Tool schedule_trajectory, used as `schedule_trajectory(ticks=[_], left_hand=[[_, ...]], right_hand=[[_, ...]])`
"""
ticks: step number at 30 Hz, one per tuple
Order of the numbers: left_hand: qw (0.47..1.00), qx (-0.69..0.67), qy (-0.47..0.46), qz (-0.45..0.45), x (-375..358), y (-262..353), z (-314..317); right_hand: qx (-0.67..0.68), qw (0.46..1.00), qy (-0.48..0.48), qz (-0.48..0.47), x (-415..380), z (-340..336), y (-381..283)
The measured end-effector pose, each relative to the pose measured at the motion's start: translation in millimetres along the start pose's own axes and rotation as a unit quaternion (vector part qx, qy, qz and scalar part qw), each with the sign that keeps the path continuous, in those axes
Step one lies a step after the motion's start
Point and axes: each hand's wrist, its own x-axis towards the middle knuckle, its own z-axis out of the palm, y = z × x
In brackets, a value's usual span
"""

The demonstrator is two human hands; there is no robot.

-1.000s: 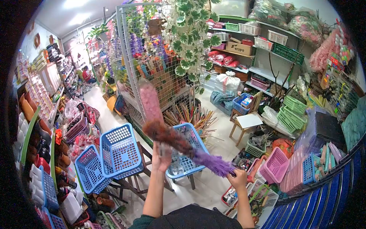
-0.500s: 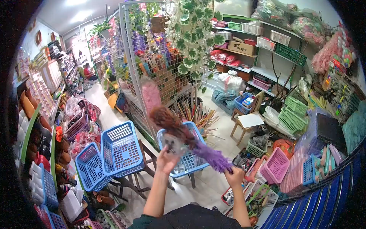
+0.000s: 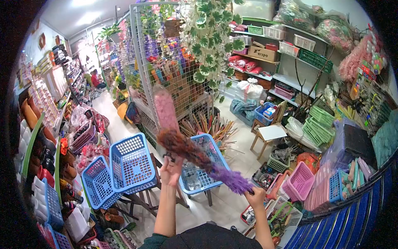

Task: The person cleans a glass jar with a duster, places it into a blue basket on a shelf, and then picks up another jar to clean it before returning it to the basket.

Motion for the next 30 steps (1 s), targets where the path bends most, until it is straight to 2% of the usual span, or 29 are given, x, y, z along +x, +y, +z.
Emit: schedule_trajectory(ticks=[1,3,4,5,7,9,10,11,13,16,17,19,21,22,23,26,27,29,30], left_hand=[[0.995,0.035,0.086,0.042,0,2,-3],[0.993,0.098,0.053,-0.036,-6,-8,-8],[0.989,0.078,0.062,-0.106,-11,-18,19],[0.985,0.107,0.072,-0.119,-12,-34,15],[0.975,0.177,0.097,-0.094,-14,-43,5],[0.974,0.153,0.134,-0.099,-9,-19,1],[0.99,0.062,0.08,-0.097,-6,-3,4],[0.981,0.08,0.177,-0.031,-3,0,9],[0.985,0.082,0.15,-0.019,-4,-3,13],[0.986,0.053,0.118,-0.101,-16,-32,13],[0.985,0.061,0.127,-0.101,-15,-38,14],[0.981,0.114,0.157,-0.024,-7,-31,4],[0.981,0.066,0.182,-0.011,-2,-2,1],[0.98,0.143,0.136,0.028,-2,4,-3],[0.98,0.144,0.133,0.029,-3,1,-6],[0.969,0.195,0.145,-0.051,-11,-28,-10],[0.964,0.211,0.151,-0.058,-14,-40,5],[0.971,0.191,0.134,-0.048,-12,-44,11],[0.984,0.12,0.125,-0.049,-7,-36,4]], right_hand=[[0.002,1.0,0.0,-0.002,2,2,0],[-0.017,0.999,0.003,0.036,-2,4,-2],[0.005,0.999,0.015,0.029,3,10,-1],[0.013,0.999,0.019,0.023,8,12,-3],[0.019,0.999,0.023,0.026,14,15,-8],[-0.003,1.0,0.014,0.019,6,8,-2],[-0.024,1.0,0.001,0.012,-1,6,3],[-0.032,0.999,-0.012,0.006,-9,5,10],[-0.014,0.999,-0.022,0.025,-9,0,-1],[-0.008,0.999,0.032,0.006,2,20,-2],[-0.008,0.999,0.031,0.007,0,18,-2],[0.0,1.0,0.01,0.016,2,17,-4],[0.002,1.0,-0.02,0.0,-12,11,3],[-0.002,1.0,-0.028,-0.001,-17,10,5],[-0.005,0.999,-0.036,0.0,-19,11,5],[-0.016,1.0,0.016,0.007,-4,26,1],[0.025,0.999,0.021,0.04,3,32,-2],[0.047,0.997,0.001,0.065,6,40,8],[0.048,0.997,0.003,0.061,5,37,8]])
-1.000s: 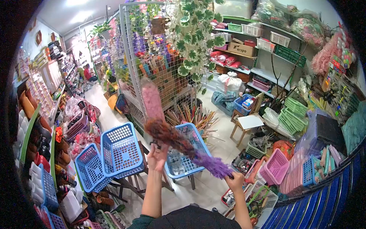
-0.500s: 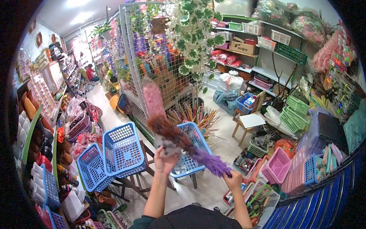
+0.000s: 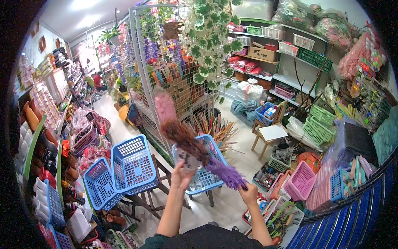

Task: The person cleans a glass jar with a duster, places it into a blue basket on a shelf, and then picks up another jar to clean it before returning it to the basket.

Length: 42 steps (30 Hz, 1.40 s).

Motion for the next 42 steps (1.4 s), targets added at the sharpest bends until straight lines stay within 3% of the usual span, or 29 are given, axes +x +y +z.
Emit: schedule_trajectory(ticks=[3,9,11,13,15,17,19,21,22,25,27,29,31,35,38,40,42], left_hand=[[0.994,-0.099,-0.022,0.028,5,28,-5],[0.991,-0.116,-0.01,-0.066,4,-9,-9],[0.985,-0.168,-0.038,-0.013,9,2,-11],[0.992,-0.105,-0.048,0.055,10,19,-9],[0.996,-0.062,-0.015,0.066,5,13,-9],[0.999,-0.05,0.008,0.011,-10,-1,16],[0.998,-0.056,-0.01,-0.001,-11,-3,14],[0.989,-0.144,-0.036,-0.017,4,10,-8],[0.983,-0.177,0.017,0.053,10,13,-19],[0.986,-0.128,-0.028,0.102,4,21,-24],[0.991,-0.117,0.023,0.063,7,10,-20],[0.986,-0.156,-0.036,0.044,12,-3,-35],[0.992,-0.07,0.042,0.093,4,-1,-10],[0.998,-0.04,0.03,0.049,3,3,-15],[0.994,-0.092,0.022,0.048,2,-5,-24],[0.997,-0.035,-0.037,0.049,3,-2,-25],[0.998,-0.008,-0.039,0.051,2,1,-18]], right_hand=[[-0.055,0.998,-0.029,-0.032,-17,-9,6],[0.008,0.999,0.019,0.043,-6,9,6],[-0.038,0.999,-0.003,-0.011,-9,6,20],[-0.018,0.999,-0.028,-0.031,-14,-8,4],[-0.035,0.999,-0.028,-0.022,-20,0,17],[-0.022,1.0,-0.009,-0.013,-12,15,14],[-0.009,1.0,0.005,-0.006,-12,18,13],[0.004,0.999,-0.037,-0.007,-13,12,11],[-0.023,0.998,-0.06,-0.021,-17,5,8],[-0.018,0.994,-0.082,-0.073,-27,6,10],[0.005,0.996,-0.054,-0.071,-21,19,8],[-0.003,1.0,-0.028,-0.008,-11,28,7],[-0.003,0.999,-0.027,-0.019,-2,25,-3],[0.013,0.999,-0.037,-0.018,0,23,-20],[0.004,0.999,-0.036,-0.018,-1,23,-25],[0.004,0.999,-0.035,-0.019,1,23,-30],[-0.001,1.0,-0.027,0.013,3,22,-39]])
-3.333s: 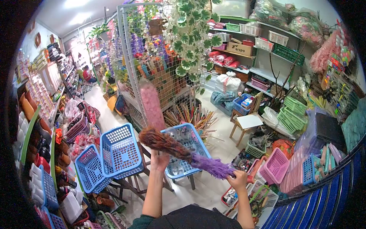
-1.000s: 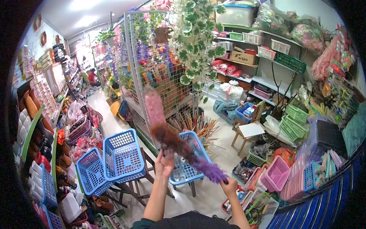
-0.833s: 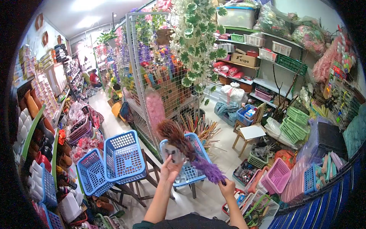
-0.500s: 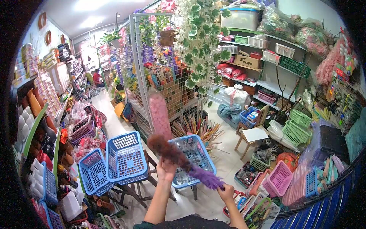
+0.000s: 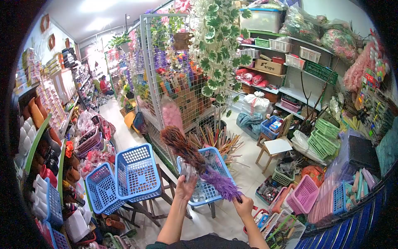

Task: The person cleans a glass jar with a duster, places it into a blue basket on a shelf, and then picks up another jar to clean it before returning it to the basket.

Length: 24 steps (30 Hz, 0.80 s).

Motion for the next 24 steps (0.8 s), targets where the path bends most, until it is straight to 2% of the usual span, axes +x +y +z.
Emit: schedule_trajectory(ticks=[2,5,8,11,14,15,17,23,24], left_hand=[[1.0,0.027,-0.003,-0.001,2,-1,4],[0.998,-0.048,0.015,-0.043,3,-2,11],[0.999,0.001,0.023,-0.023,4,2,22],[0.998,-0.044,0.041,-0.02,10,11,11],[0.98,-0.181,0.05,-0.071,14,23,7],[0.98,-0.181,0.049,-0.071,14,25,11],[0.978,-0.188,-0.02,-0.087,13,29,22],[0.989,-0.122,-0.007,-0.082,16,27,26],[0.995,-0.09,-0.004,-0.04,18,29,31]], right_hand=[[-0.001,1.0,0.005,-0.017,2,-1,-4],[-0.005,0.999,-0.002,-0.044,-1,-5,-8],[-0.008,0.999,-0.005,-0.05,-6,-9,-3],[-0.03,0.998,0.005,-0.053,-14,-15,25],[-0.078,0.997,0.005,-0.021,-25,-28,34],[-0.078,0.997,0.006,-0.022,-27,-32,36],[-0.086,0.995,0.0,-0.043,-32,-41,41],[-0.13,0.99,0.031,-0.054,-22,-76,30],[-0.143,0.987,0.017,-0.076,-23,-76,31]])
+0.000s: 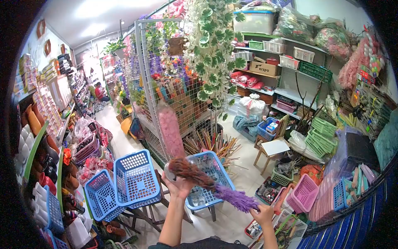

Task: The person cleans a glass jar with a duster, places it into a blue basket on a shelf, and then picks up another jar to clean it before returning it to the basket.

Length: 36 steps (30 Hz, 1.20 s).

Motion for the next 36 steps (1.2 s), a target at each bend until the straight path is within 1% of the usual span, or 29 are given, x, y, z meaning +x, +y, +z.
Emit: schedule_trajectory(ticks=[1,2,5,6,7,8,9,10,11,13,14,15,17,18,19,20,21,23,24,25,26,27,28,29,30,31,33,35,36], left_hand=[[0.999,0.034,0.001,0.043,0,1,2],[0.997,0.036,0.047,0.045,1,2,-3],[0.993,0.101,0.016,0.054,3,5,-5],[0.992,0.125,0.03,0.01,1,5,-9],[0.992,0.124,0.036,0.007,-1,-1,-12],[0.995,0.096,0.021,0.025,-2,-9,-6],[0.997,0.068,0.004,0.044,0,-12,-1],[0.994,0.069,0.072,0.049,5,-6,2],[0.994,0.068,0.073,0.049,6,1,5],[0.987,0.121,-0.053,-0.09,-1,13,4],[0.982,0.015,-0.114,-0.152,8,13,-21],[0.965,-0.044,-0.147,-0.213,7,6,-22],[0.984,0.087,0.085,-0.129,-14,-14,15],[0.993,-0.016,0.006,-0.116,2,-11,-31],[0.985,-0.121,-0.073,-0.099,7,-5,-29],[0.993,0.104,0.011,-0.059,-11,0,-3],[0.991,0.1,-0.014,-0.087,-5,8,-28],[0.984,0.063,-0.058,-0.153,-1,7,-63],[0.985,0.062,-0.052,-0.154,-6,1,-54],[0.985,0.107,0.026,-0.13,-13,-8,-34],[0.978,0.151,0.102,-0.103,-16,-14,-25],[0.989,0.075,0.101,-0.083,-6,-9,-76],[0.99,0.082,0.091,-0.073,-8,0,-68],[0.991,0.089,0.082,-0.062,-9,6,-60],[0.973,0.07,0.205,-0.074,-12,6,-39],[0.989,0.064,0.09,-0.099,-9,14,-79],[0.972,0.109,0.173,-0.113,-8,1,-80],[0.96,0.096,0.219,-0.144,-8,-19,-77],[0.966,0.084,0.154,-0.19,-9,-25,-93]], right_hand=[[-0.01,1.0,-0.013,-0.024,-2,0,-1],[-0.01,1.0,-0.013,-0.022,-3,-6,0],[-0.023,0.999,-0.013,-0.036,17,-33,-10],[-0.008,0.999,0.029,-0.03,23,-33,-17],[0.009,0.997,0.068,-0.022,24,-32,-21],[0.026,0.996,0.07,-0.055,22,-25,-21],[0.027,0.996,0.067,-0.053,20,-28,-19],[0.015,0.998,0.023,-0.06,19,-33,-13],[0.002,0.998,-0.021,-0.067,18,-40,-8],[-0.005,0.999,-0.017,-0.046,22,-47,-4],[-0.029,0.997,0.03,-0.058,23,-45,-3],[-0.053,0.993,0.078,-0.069,25,-44,-4],[-0.022,0.996,0.061,-0.066,26,-45,-17],[-0.002,0.997,0.038,-0.064,24,-45,-15],[0.017,0.998,0.014,-0.064,22,-45,-12],[0.016,0.998,0.021,-0.06,19,-46,-3],[0.017,0.998,0.018,-0.062,17,-45,2],[-0.027,1.0,0.001,0.002,11,-40,9],[-0.026,1.0,-0.009,0.001,7,-32,6],[-0.025,1.0,-0.016,0.003,2,-26,3],[0.006,0.998,-0.059,0.01,-1,-20,0],[0.037,0.994,-0.103,0.015,-3,-16,2],[0.065,0.996,-0.062,-0.023,-6,-6,10],[0.067,0.995,-0.071,-0.022,-8,-1,18],[0.045,0.996,-0.075,0.021,-8,2,24],[0.022,0.995,-0.078,0.064,-10,7,31],[0.018,0.992,-0.094,0.076,-13,35,45],[0.063,0.96,-0.155,0.223,-6,67,31],[0.09,0.956,-0.163,0.228,3,83,19]])
